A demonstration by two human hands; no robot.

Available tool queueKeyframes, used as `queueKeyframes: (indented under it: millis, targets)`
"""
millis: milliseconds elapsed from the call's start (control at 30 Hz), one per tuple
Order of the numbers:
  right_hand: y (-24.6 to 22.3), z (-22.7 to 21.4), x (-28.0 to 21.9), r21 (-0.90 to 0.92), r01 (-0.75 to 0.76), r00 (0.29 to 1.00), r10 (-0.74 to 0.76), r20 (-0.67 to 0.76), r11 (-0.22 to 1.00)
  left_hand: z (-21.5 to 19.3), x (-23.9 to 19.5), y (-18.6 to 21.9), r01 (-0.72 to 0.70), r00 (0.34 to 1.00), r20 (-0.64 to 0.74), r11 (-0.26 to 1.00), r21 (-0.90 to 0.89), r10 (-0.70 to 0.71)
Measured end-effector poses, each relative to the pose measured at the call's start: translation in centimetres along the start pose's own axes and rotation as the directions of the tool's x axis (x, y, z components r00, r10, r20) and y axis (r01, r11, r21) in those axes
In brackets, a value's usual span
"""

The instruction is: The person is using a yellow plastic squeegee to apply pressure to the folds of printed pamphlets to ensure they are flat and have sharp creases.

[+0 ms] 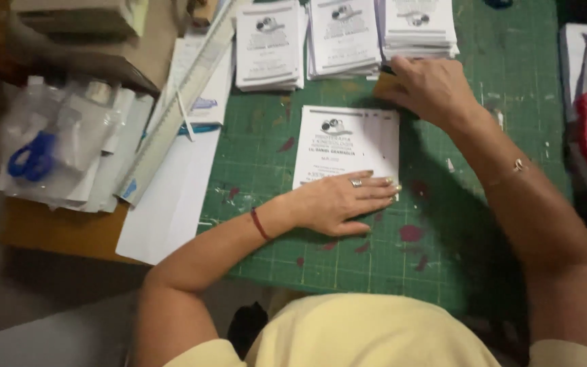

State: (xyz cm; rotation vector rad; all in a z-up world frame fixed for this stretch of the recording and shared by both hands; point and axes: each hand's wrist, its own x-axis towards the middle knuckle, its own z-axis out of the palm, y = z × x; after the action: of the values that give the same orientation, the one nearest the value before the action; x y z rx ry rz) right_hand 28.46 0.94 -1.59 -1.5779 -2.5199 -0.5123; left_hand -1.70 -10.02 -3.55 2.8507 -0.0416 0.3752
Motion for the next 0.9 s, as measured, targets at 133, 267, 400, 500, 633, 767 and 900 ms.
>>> queueKeyframes:
  millis: [133, 267, 400, 500, 633, 767, 900]
  targets:
    - [-1.6, -4.6, -0.7, 0.101, -0.062, 0.998, 0.065, -0.028, 0.993, -1.8, 0.5, 0.4, 0.056, 0.996, 0.068, 0.998, 0.008, -0.057]
    - [-5.0, -4.5, -3.9, 0.337, 0.074, 0.988, -0.115, 0.104, 0.939, -1.7, 0.3, 0.9, 0.009, 0.999, -0.046, 0.999, -0.037, -0.011]
    - [-3.5, -0.4, -3.8, 0.256, 0.103, 0.979, -0.144, 0.147, 0.961, 0.2, 0.0, 0.0, -0.006, 0.997, -0.078, 1.000, -0.027, 0.004]
    - [-2.4, -2.5, 0.1, 0.156, 0.099, 0.975, -0.127, 0.182, 0.983, -1.2, 0.3, 0.0, 0.000, 0.999, 0.054, 1.000, -0.026, 0.001]
    - [-2.4, -3.0, 1.3, -0.023, 0.052, 0.989, -0.048, 0.137, 0.998, -1.2, 0.3, 0.4, 0.002, 0.998, 0.059, 1.000, -0.025, -0.001]
    - [-2.3, -1.5, 0.3, 0.160, 0.032, 0.999, -0.033, 0.001, 0.987, -0.8, 0.3, -0.1, -0.005, 1.000, 0.000, 1.000, -0.018, 0.005]
    - [-7.5, -3.1, -1.3, 0.241, 0.136, 0.989, -0.147, 0.025, 0.961, 0.4, -0.1, -0.3, 0.026, 0.998, -0.058, 0.998, -0.050, -0.029]
